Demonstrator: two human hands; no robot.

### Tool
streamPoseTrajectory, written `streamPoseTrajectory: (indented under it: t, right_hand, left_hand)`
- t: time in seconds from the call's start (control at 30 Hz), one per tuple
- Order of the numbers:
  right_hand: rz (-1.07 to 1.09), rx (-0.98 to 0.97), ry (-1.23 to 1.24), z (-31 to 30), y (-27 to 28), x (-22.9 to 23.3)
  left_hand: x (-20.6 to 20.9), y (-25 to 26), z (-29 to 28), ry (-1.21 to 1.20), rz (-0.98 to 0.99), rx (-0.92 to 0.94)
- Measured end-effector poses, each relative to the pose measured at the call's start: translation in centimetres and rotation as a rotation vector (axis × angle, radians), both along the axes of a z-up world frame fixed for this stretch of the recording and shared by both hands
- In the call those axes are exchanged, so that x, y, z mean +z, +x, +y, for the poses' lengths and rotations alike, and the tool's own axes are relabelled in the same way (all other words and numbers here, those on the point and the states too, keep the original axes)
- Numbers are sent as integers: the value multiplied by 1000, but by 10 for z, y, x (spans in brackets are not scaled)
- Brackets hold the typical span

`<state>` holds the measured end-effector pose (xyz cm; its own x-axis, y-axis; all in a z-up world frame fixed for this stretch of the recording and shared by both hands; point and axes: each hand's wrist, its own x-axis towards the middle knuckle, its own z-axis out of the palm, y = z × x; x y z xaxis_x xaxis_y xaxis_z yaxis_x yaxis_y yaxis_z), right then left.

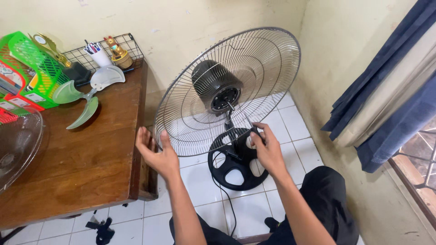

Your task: The person reassembles an electric fan by first tightening the rear cage with a screwdriver, then attaching the fan blades to the motor hub, and finally placing the front cage over the blades.

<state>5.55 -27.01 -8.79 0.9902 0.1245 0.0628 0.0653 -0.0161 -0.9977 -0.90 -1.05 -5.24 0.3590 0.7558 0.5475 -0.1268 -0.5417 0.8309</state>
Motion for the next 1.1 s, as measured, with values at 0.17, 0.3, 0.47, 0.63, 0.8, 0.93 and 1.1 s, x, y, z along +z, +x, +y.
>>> streamPoseTrajectory:
  t: [0.17,0.3,0.47,0.63,0.8,0.93,1.1]
  right_hand:
    - [23,12,32,-1,-13,-20]
    - [9,3,-26,4,-7,-19]
    - [-130,-15,-206,13,4,-13]
    - [-291,11,-296,19,18,-3]
    - [-305,22,-369,26,32,3]
    - [-348,0,-351,31,37,5]
    - [-322,-7,-346,32,37,8]
  left_hand:
    - [-82,-6,-37,-499,41,-14]
    - [-124,-16,-100,-416,7,81]
    - [-106,1,-130,-403,160,-410]
    - [-52,41,-113,460,300,-383]
    - [-27,66,-96,669,443,-375]
    - [-28,70,-91,718,504,-375]
    - [-36,71,-85,645,445,-394]
